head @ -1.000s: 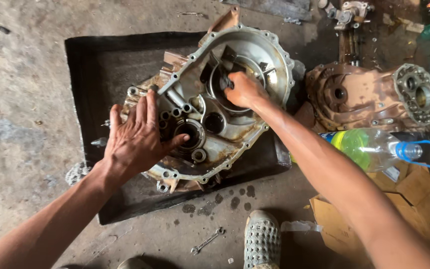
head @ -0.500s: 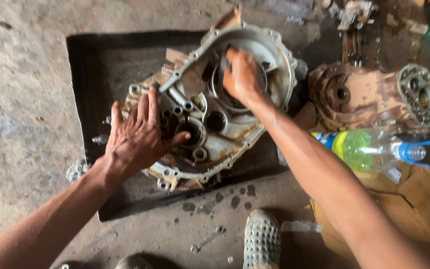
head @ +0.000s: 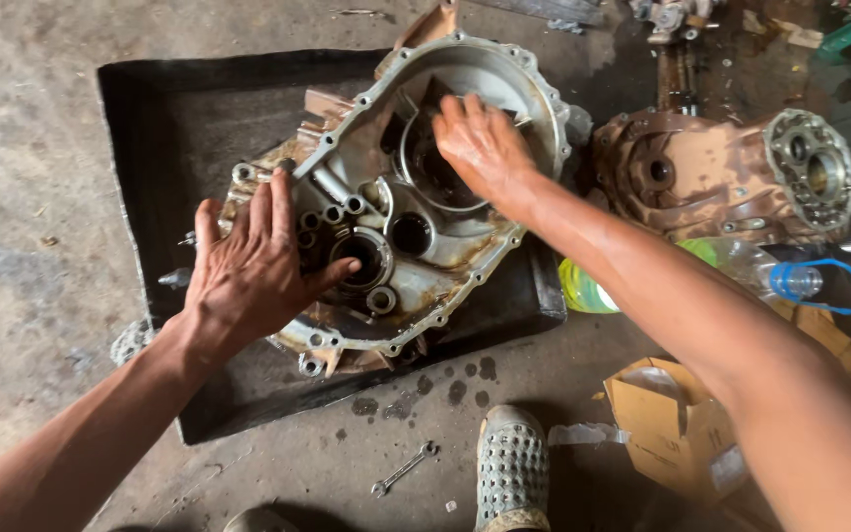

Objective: The person pours a liquid from a plastic bottle into a disassembled engine casing and then uses a cloth to scrub the interior surfaces. The person repeatedly wipes the inside of the casing, focusing on the central bearing area and the surrounding metal walls.

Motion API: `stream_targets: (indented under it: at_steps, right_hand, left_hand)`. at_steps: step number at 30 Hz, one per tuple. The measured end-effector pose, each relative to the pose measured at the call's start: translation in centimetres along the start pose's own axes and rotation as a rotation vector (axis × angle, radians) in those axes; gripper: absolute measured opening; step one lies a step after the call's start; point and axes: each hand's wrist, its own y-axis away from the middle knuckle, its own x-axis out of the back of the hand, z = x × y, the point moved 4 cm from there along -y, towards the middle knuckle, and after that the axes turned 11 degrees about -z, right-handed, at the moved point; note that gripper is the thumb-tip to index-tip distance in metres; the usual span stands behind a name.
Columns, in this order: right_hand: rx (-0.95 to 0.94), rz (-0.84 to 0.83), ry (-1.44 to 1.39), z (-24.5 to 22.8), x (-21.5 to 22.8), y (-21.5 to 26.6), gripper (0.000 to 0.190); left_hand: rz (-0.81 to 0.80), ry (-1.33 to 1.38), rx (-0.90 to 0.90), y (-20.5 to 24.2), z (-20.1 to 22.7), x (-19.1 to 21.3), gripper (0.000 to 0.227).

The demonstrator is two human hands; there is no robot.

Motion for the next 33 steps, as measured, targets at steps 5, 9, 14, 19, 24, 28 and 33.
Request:
stream_targets:
  at_steps: [5,9,14,19,24,28,33]
  right_hand:
    - [-0.002,-0.314,-0.177,-0.4,-2.0,-1.5,0.04]
    - [-0.015,-0.03,-0.139,1.5,-1.5,-1.1,0.033]
    - [-0.087,-0.347,-0.28,-0.5,-1.9,-0.8,0.016]
    - [-0.056,-0.779,-0.487,-0.2,1.1,-2.4,0.017]
    - [0.128,-0.449,-0.338,3.6,3.6,-1.7,0.012]
    - [0.214,-0.67,-0.529,0.8,2.8,-0.6,0.018]
    - [0.103,-0.75,-0.988,1.5,2.9,-0.9,0.013]
  left_hand:
    - [-0.023,-0.066,0.024,-0.9,0.1,0.1,0.121]
    - [0.007,-0.044,-0.009,-0.6,0.0,0.0,0.118]
    - [-0.082,-0.024,0.041,-0.1,0.1,0.4,0.121]
    - [0.022,-0.008,-0.028,0.0,0.4,0.4,0.122]
    - [0.072,-0.054,-0.045,-0.4,-0.3,-0.3,0.118]
    - [-0.003,0.014,-0.008,-0.6,-0.1,-0.4,0.121]
    - [0.024,0.038,-0.017,-0.2,0.1,0.3,0.123]
